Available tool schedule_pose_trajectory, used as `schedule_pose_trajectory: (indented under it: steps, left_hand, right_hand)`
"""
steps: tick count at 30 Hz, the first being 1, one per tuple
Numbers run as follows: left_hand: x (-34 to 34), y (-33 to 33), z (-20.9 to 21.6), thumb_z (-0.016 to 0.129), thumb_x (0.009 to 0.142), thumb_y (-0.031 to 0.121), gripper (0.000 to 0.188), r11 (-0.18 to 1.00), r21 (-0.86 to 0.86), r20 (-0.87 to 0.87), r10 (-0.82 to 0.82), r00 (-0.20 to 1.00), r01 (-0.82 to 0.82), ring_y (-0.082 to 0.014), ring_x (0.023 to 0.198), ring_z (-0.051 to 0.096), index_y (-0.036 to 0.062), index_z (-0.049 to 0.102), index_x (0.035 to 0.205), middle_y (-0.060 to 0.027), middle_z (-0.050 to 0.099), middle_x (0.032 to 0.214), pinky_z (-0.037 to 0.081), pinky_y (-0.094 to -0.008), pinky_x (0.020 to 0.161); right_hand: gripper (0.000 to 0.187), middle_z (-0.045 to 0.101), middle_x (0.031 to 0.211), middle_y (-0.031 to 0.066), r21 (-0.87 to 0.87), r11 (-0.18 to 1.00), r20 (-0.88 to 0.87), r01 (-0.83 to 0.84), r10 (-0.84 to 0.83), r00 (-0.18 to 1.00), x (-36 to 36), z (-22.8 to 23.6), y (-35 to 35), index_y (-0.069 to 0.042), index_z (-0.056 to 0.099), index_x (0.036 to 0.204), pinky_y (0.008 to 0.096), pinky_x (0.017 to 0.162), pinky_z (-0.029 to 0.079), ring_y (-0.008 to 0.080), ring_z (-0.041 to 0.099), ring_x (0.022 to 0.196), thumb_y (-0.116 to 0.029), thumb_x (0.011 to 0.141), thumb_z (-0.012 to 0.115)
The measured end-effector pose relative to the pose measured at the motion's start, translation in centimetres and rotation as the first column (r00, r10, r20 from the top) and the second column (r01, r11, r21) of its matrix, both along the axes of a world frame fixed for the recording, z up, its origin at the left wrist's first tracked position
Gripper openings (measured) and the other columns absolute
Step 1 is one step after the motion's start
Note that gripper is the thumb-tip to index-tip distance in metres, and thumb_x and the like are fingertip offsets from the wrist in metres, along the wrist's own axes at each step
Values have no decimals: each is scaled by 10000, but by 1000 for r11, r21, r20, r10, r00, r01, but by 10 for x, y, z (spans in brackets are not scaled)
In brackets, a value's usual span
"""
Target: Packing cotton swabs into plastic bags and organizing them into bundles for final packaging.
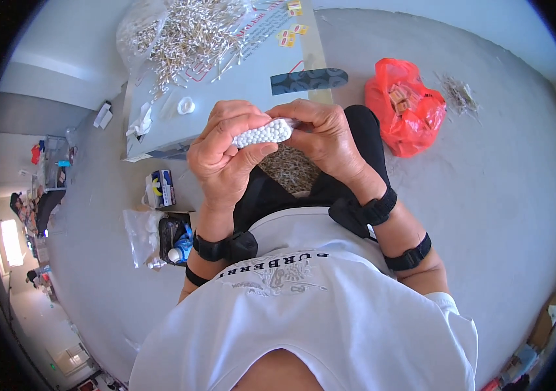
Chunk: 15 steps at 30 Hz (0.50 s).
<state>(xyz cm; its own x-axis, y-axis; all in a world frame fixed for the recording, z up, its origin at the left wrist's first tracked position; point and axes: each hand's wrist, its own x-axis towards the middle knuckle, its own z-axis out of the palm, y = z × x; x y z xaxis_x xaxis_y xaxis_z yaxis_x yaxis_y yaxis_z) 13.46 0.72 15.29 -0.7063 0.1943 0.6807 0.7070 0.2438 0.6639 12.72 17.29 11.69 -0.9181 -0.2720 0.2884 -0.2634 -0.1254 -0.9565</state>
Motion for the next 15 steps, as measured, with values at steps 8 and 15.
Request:
schedule_pose_trajectory:
  steps: [8, 15]
  left_hand:
    - [-1, 13, 0, 819, 629, 188, 351, 993, 97, 110, -82, 990, 72, -222, 865, 589, 41, 670, 911, -59, 628, 897, 482, -296, 766]
    - [-4, 11, -8, 811, 637, 162, 319, 994, 0, 6, -112, 994, 112, -212, 862, 585, 50, 675, 903, -48, 639, 888, 481, -291, 765]
  right_hand:
    - [215, 634, 855, 42, 43, 998, -62, 42, -40, 997, 3, -4, 4, 21, 645, 969, 224, 692, 475, 71, 567, 793, 66, 759, 629]
    - [197, 597, 785, 35, 7, 1000, -85, 13, -12, 996, 3, -3, -1, 16, 636, 942, 225, 637, 451, 62, 527, 729, 75, 756, 609]
